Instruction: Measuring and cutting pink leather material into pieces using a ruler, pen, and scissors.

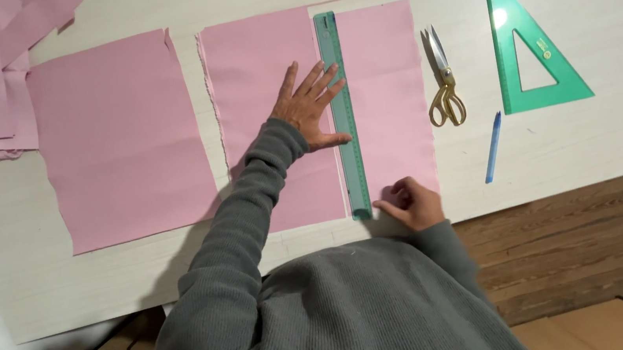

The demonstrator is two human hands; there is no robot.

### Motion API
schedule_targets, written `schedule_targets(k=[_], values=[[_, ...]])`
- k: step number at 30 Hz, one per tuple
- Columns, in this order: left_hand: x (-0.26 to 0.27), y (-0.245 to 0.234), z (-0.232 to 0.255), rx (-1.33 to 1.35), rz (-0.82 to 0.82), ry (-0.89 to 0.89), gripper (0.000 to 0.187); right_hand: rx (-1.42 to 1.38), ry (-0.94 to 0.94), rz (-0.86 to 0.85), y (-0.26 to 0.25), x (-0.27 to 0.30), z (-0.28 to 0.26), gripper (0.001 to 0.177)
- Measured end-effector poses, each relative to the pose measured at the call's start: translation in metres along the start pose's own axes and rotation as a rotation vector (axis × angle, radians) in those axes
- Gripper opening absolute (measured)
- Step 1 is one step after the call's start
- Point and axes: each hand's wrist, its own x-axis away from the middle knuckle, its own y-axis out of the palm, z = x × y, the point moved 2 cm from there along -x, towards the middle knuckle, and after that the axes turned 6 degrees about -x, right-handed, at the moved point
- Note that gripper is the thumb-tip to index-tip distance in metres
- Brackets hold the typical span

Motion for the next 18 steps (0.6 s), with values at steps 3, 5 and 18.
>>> schedule_targets(k=[3, 5, 18], values=[[0.002, -0.002, 0.003, -0.007, 0.011, 0.008, 0.122, 0.211, 0.005, -0.071, 0.022, -0.008, -0.029, 0.055], [0.004, -0.006, 0.002, 0.015, 0.051, 0.018, 0.114, 0.462, 0.012, -0.159, 0.038, -0.017, -0.034, 0.064], [0.143, -0.011, 0.028, 0.127, 0.184, -0.274, 0.092, 0.546, 0.070, 0.022, 0.013, -0.020, -0.014, 0.068]])
